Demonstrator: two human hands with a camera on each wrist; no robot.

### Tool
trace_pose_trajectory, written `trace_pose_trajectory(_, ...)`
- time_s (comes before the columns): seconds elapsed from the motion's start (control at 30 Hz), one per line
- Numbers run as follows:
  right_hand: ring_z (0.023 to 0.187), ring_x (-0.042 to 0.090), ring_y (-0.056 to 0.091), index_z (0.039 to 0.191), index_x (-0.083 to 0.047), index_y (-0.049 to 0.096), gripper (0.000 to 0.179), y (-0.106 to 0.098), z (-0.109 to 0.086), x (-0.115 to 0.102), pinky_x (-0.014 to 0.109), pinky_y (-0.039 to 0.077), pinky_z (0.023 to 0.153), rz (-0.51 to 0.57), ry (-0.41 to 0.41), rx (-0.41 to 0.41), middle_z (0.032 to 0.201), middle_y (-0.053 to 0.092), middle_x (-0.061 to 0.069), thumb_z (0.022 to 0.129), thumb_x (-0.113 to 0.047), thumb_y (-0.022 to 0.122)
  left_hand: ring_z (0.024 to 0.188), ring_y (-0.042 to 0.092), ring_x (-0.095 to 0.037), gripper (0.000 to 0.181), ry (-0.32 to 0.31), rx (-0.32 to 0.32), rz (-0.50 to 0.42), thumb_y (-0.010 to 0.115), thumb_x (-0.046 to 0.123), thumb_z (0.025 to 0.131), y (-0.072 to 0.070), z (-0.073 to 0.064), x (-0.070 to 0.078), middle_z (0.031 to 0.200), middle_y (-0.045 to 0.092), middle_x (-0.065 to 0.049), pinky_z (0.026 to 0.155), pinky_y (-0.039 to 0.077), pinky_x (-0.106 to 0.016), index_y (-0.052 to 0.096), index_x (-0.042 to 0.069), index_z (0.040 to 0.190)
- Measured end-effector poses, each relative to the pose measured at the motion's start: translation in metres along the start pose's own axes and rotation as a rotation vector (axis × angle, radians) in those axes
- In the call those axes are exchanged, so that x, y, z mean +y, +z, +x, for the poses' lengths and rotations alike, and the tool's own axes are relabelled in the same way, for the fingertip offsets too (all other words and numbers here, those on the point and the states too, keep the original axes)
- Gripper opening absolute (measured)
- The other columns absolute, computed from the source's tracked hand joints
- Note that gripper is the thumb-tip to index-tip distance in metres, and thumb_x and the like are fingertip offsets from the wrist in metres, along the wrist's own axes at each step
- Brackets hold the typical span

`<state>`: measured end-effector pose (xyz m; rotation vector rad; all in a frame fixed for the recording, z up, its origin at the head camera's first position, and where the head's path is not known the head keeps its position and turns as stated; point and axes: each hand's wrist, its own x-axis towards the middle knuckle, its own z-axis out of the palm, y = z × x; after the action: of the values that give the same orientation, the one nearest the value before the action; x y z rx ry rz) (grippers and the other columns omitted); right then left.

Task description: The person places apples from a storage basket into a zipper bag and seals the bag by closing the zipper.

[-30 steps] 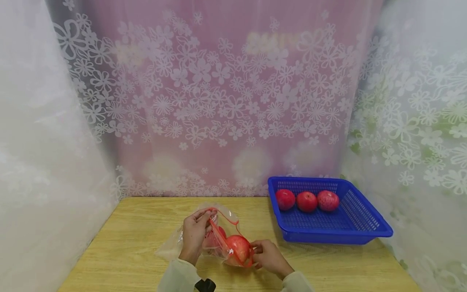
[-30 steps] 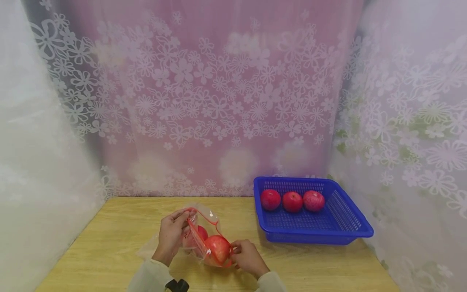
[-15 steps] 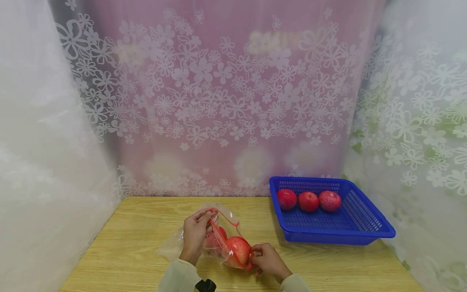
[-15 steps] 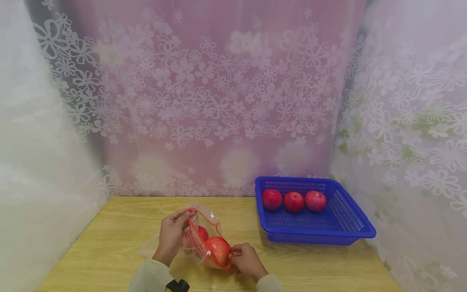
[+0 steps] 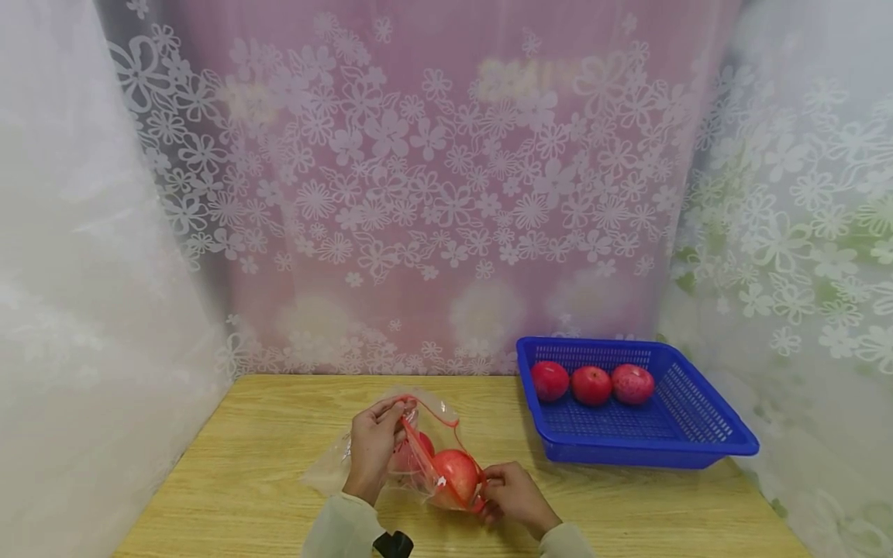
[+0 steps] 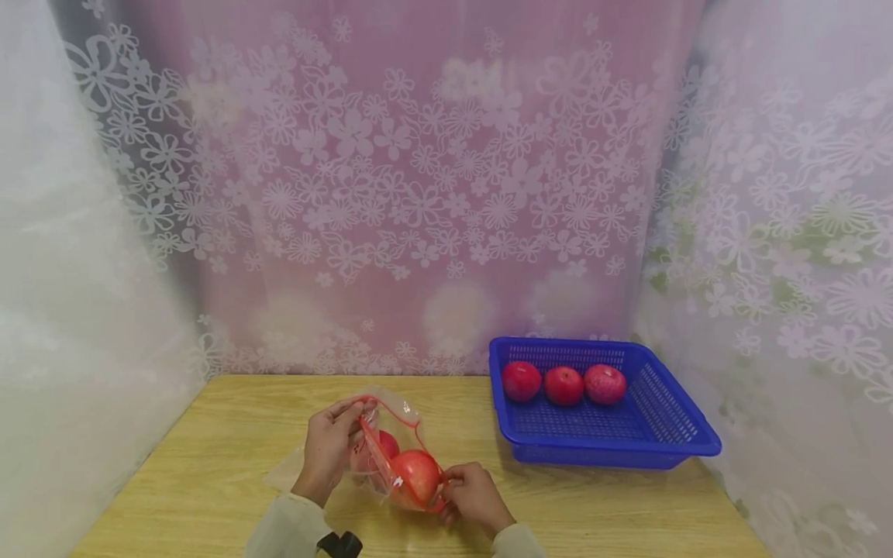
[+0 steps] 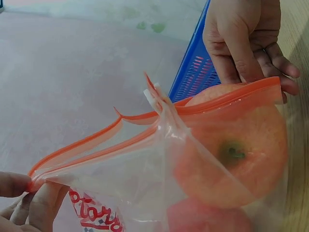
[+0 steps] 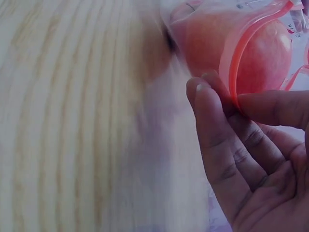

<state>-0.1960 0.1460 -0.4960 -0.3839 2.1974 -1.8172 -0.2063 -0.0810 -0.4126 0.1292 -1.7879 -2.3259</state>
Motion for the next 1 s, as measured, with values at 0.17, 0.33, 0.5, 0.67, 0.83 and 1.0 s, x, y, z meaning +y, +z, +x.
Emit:
trace_pose_trajectory(0.17,0.056,0.014,0.061,0.099,0.014,0.063,0.02,-0.004,0.004,-0.005,0.033,0.057,0.052,-0.01,0.011,0.021,0.07,0.065,0.011,0.087,0.006,0.049,0.082,0.07,-0.013,0.027,-0.01,-0.001,-0.01,0.055,0.006,0.098,-0.002,0.002,0.003,0.101,0.071,-0.017,0.065,0.056,-0.02,0.062,-0.011,0.117)
trace_pose_trajectory(0.33,0.058,0.014,0.062,0.103,0.015,0.063,0.023,-0.01,0.009,-0.023,0.032,0.057,0.056,-0.025,0.007,0.039,0.07,0.066,0.01,0.089,0.003,0.049,0.078,0.069,-0.01,0.026,-0.003,0.014,0.002,0.056,0.008,0.098,-0.005,0.005,0.006,0.101,0.072,-0.015,0.062,0.055,-0.018,0.063,-0.01,0.116)
trace_pose_trajectory(0.5,0.058,0.013,0.063,0.102,0.013,0.063,0.022,-0.016,0.012,-0.046,0.031,0.057,0.056,-0.033,-0.024,0.068,0.068,0.066,0.007,0.09,0.001,0.049,0.079,0.069,-0.011,0.026,0.012,0.025,0.005,0.056,0.007,0.098,-0.009,0.004,0.011,0.1,0.072,-0.016,0.064,0.056,-0.019,0.063,-0.01,0.116)
trace_pose_trajectory(0.67,0.059,0.016,0.064,0.102,0.011,0.065,0.022,-0.02,0.019,-0.067,0.032,0.057,0.056,-0.064,-0.059,0.114,0.067,0.067,0.008,0.09,0.0,0.05,0.08,0.07,-0.011,0.028,0.01,0.026,0.034,0.056,0.009,0.098,-0.012,0.001,0.017,0.103,0.071,-0.016,0.065,0.056,-0.02,0.062,-0.009,0.119)
trace_pose_trajectory(0.83,0.061,0.019,0.065,0.106,0.012,0.065,0.022,-0.021,0.028,-0.085,0.035,0.058,0.059,-0.094,-0.093,0.147,0.069,0.067,0.011,0.092,0.0,0.053,0.069,0.066,-0.006,0.031,0.021,0.032,0.034,0.056,0.012,0.098,-0.016,0.001,0.025,0.098,0.072,-0.012,0.06,0.055,-0.017,0.061,-0.009,0.121)
trace_pose_trajectory(1.0,0.062,0.019,0.065,0.106,0.011,0.064,0.02,-0.022,0.036,-0.1,0.035,0.058,0.06,-0.097,-0.115,0.156,0.069,0.067,0.011,0.092,0.001,0.053,0.063,0.063,-0.005,0.031,0.019,0.051,-0.008,0.056,0.012,0.099,-0.021,0.004,0.031,0.09,0.072,-0.004,0.057,0.053,-0.016,0.06,-0.009,0.122)
